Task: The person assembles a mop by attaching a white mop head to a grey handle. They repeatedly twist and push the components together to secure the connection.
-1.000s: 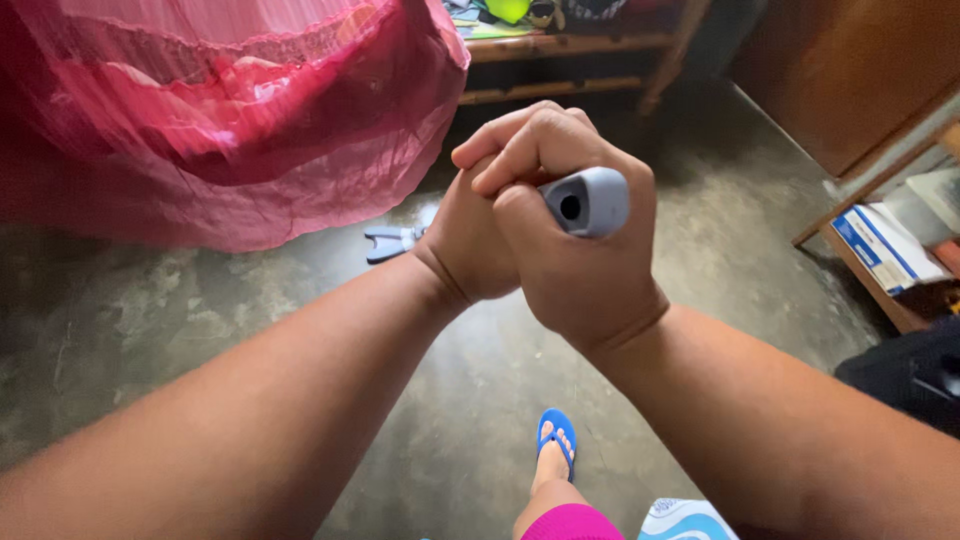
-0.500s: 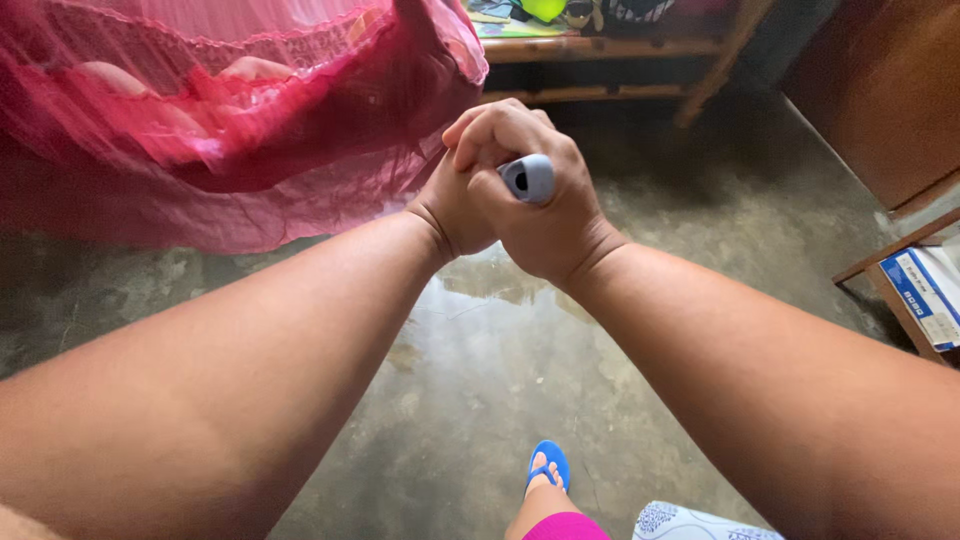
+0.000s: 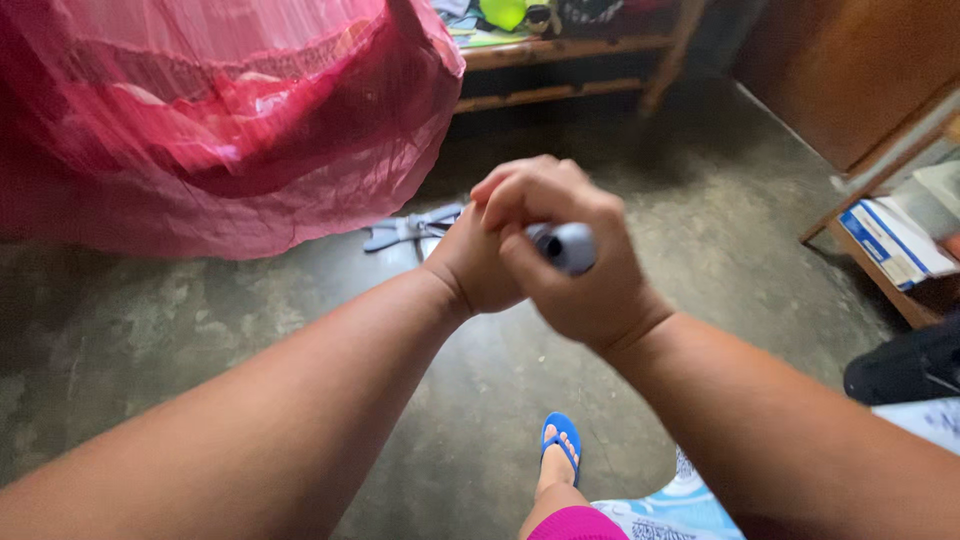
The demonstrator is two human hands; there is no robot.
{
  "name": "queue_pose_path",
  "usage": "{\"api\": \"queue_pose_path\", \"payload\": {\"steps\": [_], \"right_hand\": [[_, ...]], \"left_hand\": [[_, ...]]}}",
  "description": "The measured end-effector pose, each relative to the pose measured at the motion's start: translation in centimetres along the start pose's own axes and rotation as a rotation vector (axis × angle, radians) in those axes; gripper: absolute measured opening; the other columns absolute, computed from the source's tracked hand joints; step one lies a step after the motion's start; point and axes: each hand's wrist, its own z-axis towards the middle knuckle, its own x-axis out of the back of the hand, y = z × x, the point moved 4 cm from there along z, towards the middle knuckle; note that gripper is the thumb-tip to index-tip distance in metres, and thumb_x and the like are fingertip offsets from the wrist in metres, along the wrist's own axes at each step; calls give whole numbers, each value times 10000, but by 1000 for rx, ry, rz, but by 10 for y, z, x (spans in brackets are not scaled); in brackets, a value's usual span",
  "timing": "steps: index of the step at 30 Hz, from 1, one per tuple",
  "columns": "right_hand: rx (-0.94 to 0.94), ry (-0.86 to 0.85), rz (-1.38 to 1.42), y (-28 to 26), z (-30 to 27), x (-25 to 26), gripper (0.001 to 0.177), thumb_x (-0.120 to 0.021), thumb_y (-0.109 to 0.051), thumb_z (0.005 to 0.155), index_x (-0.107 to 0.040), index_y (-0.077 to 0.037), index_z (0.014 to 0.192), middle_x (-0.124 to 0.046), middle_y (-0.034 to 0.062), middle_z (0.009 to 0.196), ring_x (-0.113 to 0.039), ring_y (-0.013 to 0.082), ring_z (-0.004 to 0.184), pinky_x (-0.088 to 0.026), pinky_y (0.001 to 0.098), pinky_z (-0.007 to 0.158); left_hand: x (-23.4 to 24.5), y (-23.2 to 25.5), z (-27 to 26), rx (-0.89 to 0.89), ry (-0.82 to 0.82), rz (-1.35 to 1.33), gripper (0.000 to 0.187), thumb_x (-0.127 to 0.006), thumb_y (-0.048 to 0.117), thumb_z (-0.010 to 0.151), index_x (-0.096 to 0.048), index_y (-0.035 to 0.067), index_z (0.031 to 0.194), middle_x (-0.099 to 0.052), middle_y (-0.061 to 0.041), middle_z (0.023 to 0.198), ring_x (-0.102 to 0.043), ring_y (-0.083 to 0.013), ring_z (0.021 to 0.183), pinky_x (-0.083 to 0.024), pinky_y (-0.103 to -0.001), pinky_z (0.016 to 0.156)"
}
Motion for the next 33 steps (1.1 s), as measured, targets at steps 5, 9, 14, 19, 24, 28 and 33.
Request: {"api": "queue_pose_path", "payload": {"steps": [5,9,14,19,24,28,33], "right_hand": [[118,12,-89,-72,35,29,26,-592,8,845,-618,8,839,-698,114,962,-682,166,954,-544,286,896],[49,64,131,-95,54,24,126,-512,37,862,-634,6,867,-710,101,954,-707,162,954,-583,291,949],[58,133,181,-87,59,4,177,-466,62,813,-639,25,818,-712,119,922,-705,174,908,-598,302,917],[134,133,239,-70,64,7,159,-492,82,888,-649,52,880,-716,151,961,-705,189,923,-581,290,905],[137,158,203,-43,65,13,179,-466,50,830,-641,40,866,-718,147,967,-700,178,881,-573,284,896],[130,134,211,-6,67,23,175,-475,16,784,-638,28,847,-717,144,970,-691,178,922,-573,301,934],[162,110,63,54,57,32,144,-496,20,788,-621,14,860,-716,149,1021,-662,189,941,-545,279,895]], "left_hand": [[28,47,37,-91,173,54,111,-634,133,965,-649,67,1052,-673,-91,1087,-645,-276,1077,-521,-389,940],[47,55,45,-63,272,-96,226,-718,166,926,-683,63,1124,-716,-85,1141,-693,-254,1117,-564,-365,964],[55,43,35,-96,229,14,208,-725,189,916,-710,80,1091,-737,-71,1114,-700,-232,1096,-548,-365,956],[57,28,43,-175,278,193,220,-712,247,937,-718,98,1099,-735,-68,1103,-682,-264,1089,-517,-395,930],[42,7,45,-130,287,307,181,-741,237,881,-717,112,1010,-732,-60,1022,-680,-276,1011,-508,-414,855],[22,-24,50,-133,273,137,140,-754,183,894,-695,123,1005,-721,-37,1042,-693,-237,1035,-536,-372,884],[-9,-71,48,30,145,-14,158,-737,135,871,-672,126,1014,-707,-22,1039,-687,-205,1018,-549,-337,868]]}}
